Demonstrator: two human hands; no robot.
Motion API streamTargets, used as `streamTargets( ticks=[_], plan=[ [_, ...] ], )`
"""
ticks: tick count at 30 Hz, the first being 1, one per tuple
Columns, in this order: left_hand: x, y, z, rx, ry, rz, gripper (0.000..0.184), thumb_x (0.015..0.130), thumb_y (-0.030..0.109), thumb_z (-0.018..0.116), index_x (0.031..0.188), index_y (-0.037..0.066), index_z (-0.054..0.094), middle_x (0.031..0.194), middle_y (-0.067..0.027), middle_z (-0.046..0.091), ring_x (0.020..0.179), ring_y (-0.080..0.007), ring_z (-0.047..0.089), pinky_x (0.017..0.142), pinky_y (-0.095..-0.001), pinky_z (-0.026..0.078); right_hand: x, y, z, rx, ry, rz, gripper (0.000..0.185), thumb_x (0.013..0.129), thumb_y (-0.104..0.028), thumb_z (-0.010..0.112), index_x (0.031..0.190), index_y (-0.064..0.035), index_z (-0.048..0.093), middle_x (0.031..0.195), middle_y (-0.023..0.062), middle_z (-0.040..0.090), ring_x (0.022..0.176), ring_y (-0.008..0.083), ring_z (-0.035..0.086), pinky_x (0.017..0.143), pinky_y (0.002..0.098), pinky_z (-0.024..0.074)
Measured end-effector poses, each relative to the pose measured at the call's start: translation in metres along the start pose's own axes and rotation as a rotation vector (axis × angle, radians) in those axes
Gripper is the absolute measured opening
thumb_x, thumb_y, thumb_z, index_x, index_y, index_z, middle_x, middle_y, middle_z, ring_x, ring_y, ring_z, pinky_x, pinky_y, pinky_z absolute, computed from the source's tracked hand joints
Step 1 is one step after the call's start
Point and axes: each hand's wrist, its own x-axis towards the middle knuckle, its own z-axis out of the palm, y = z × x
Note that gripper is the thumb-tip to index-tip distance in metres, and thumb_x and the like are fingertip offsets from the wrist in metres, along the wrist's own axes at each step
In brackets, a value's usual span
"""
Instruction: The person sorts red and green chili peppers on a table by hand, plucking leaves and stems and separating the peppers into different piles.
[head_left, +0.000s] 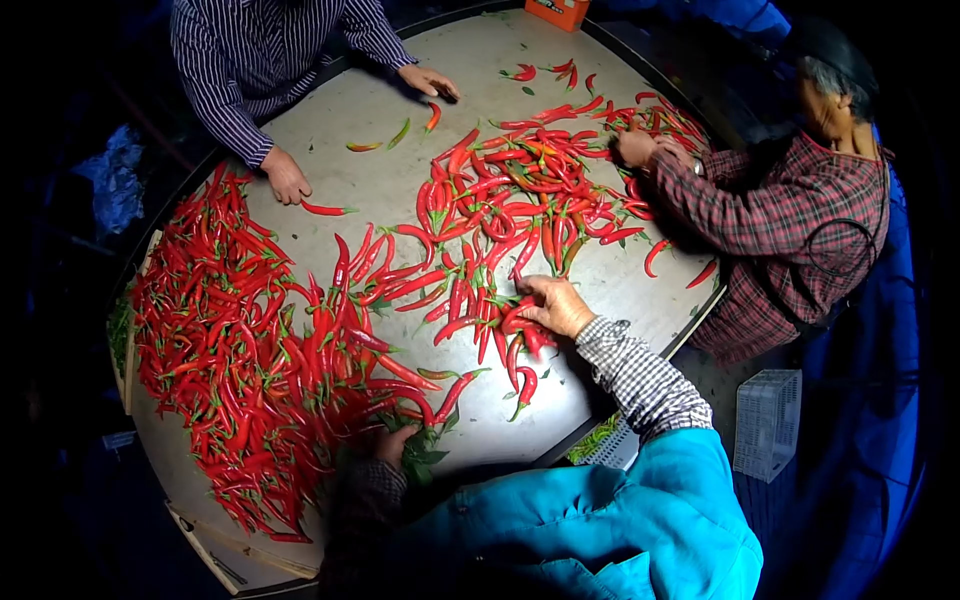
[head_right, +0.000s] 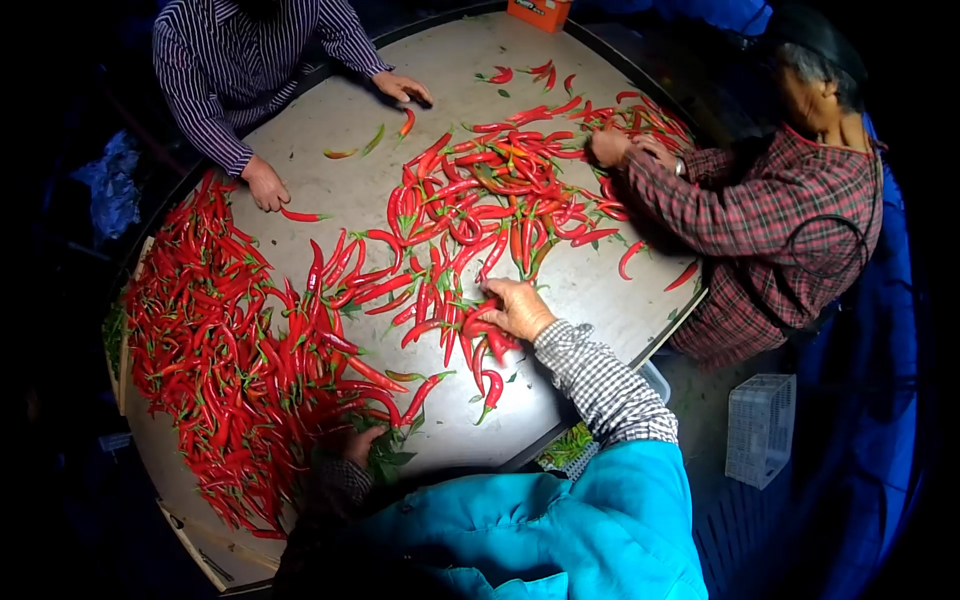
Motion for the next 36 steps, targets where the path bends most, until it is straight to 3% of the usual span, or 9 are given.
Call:
streamTargets(
  ticks=[4, 6, 8, 9, 12, 13, 17, 22, 36],
  plan=[
    [-0.005, 0.007, 0.003, 0.025, 0.021, -0.062, 0.036, 0.068, 0.001, 0.064, 0.103, 0.003, 0.055, 0.092, -0.0076, 0.059, 0.079, -0.0217, 0.059, 0.068, -0.0341, 0.050, 0.051, 0.041, -0.030, -0.034, 0.188, 0.088, 0.049, 0.062, -0.021, 0.078, 0.103, -0.0042, 0.058, 0.096, 0.0133, 0.061, 0.090, 0.0244, 0.059, 0.079, 0.0323, 0.0471],
    [-0.009, 0.010, 0.009, 0.103, 0.070, 0.047, 0.037, 0.067, 0.002, 0.065, 0.103, 0.003, 0.055, 0.093, -0.0073, 0.059, 0.081, -0.0215, 0.058, 0.069, -0.0334, 0.050, 0.078, 0.062, -0.060, -0.472, 0.359, 0.126, 0.063, 0.060, -0.025, 0.079, 0.115, -0.0080, 0.052, 0.116, 0.0130, 0.052, 0.106, 0.0282, 0.049, 0.091, 0.0371, 0.0403],
    [-0.009, 0.013, 0.009, 0.084, 0.088, 0.038, 0.038, 0.066, 0.002, 0.065, 0.103, 0.003, 0.055, 0.093, -0.0066, 0.059, 0.081, -0.0212, 0.058, 0.069, -0.0329, 0.049, 0.098, 0.073, -0.069, -0.518, 0.463, 0.489, 0.083, 0.058, -0.032, 0.080, 0.128, -0.0132, 0.039, 0.134, 0.0117, 0.035, 0.121, 0.0317, 0.034, 0.100, 0.0440, 0.0300],
    [-0.003, 0.007, 0.003, 0.096, 0.056, 0.034, 0.038, 0.066, 0.001, 0.065, 0.103, 0.003, 0.055, 0.094, -0.0065, 0.059, 0.081, -0.0211, 0.058, 0.070, -0.0327, 0.049, 0.108, 0.073, -0.074, -0.455, 0.402, 0.675, 0.096, 0.057, -0.039, 0.080, 0.135, -0.0163, 0.029, 0.142, 0.0095, 0.020, 0.128, 0.0323, 0.023, 0.102, 0.0507, 0.0242],
    [0.004, 0.000, -0.001, 0.103, 0.016, 0.042, 0.039, 0.066, -0.001, 0.064, 0.104, 0.003, 0.055, 0.094, -0.0061, 0.059, 0.082, -0.0208, 0.058, 0.073, -0.0323, 0.048, 0.133, 0.067, -0.064, -0.331, 0.212, 0.870, 0.096, 0.055, -0.047, 0.079, 0.135, -0.0303, 0.028, 0.145, 0.0082, 0.014, 0.131, 0.0342, 0.015, 0.103, 0.0553, 0.0184],
    [0.008, -0.006, -0.005, 0.089, 0.003, 0.055, 0.039, 0.066, -0.001, 0.064, 0.104, 0.002, 0.055, 0.095, -0.0063, 0.059, 0.083, -0.0207, 0.058, 0.072, -0.0322, 0.048, 0.136, 0.065, -0.058, -0.329, 0.195, 0.846, 0.095, 0.055, -0.047, 0.079, 0.134, -0.0354, 0.028, 0.144, 0.0086, 0.015, 0.131, 0.0357, 0.014, 0.103, 0.0548, 0.0191],
    [0.006, -0.003, -0.004, 0.075, 0.013, 0.033, 0.041, 0.066, 0.000, 0.064, 0.105, 0.001, 0.054, 0.096, -0.0077, 0.059, 0.085, -0.0210, 0.057, 0.073, -0.0326, 0.048, 0.125, 0.048, -0.037, -0.459, 0.259, 0.652, 0.071, 0.054, -0.038, 0.081, 0.115, -0.0230, 0.047, 0.126, 0.0169, 0.035, 0.115, 0.0440, 0.034, 0.093, 0.0471, 0.0388],
    [0.006, -0.003, -0.007, 0.120, 0.034, 0.022, 0.044, 0.065, 0.000, 0.065, 0.107, 0.000, 0.052, 0.100, -0.0087, 0.058, 0.087, -0.0224, 0.057, 0.074, -0.0340, 0.047, 0.076, 0.049, -0.018, -0.488, 0.379, 0.361, 0.037, 0.067, -0.028, 0.071, 0.098, -0.0124, 0.058, 0.106, 0.0199, 0.044, 0.097, 0.0395, 0.043, 0.084, 0.0454, 0.0383],
    [0.013, -0.015, -0.009, -0.035, -0.034, 0.100, 0.036, 0.066, -0.004, 0.063, 0.101, 0.002, 0.056, 0.092, -0.0059, 0.060, 0.078, -0.0201, 0.059, 0.069, -0.0328, 0.049, -0.001, 0.027, 0.023, -0.136, 0.401, 0.021, 0.026, 0.064, 0.005, 0.054, 0.087, -0.0067, 0.056, 0.094, 0.0153, 0.049, 0.092, 0.0339, 0.048, 0.081, 0.0388, 0.0411]
  ],
)
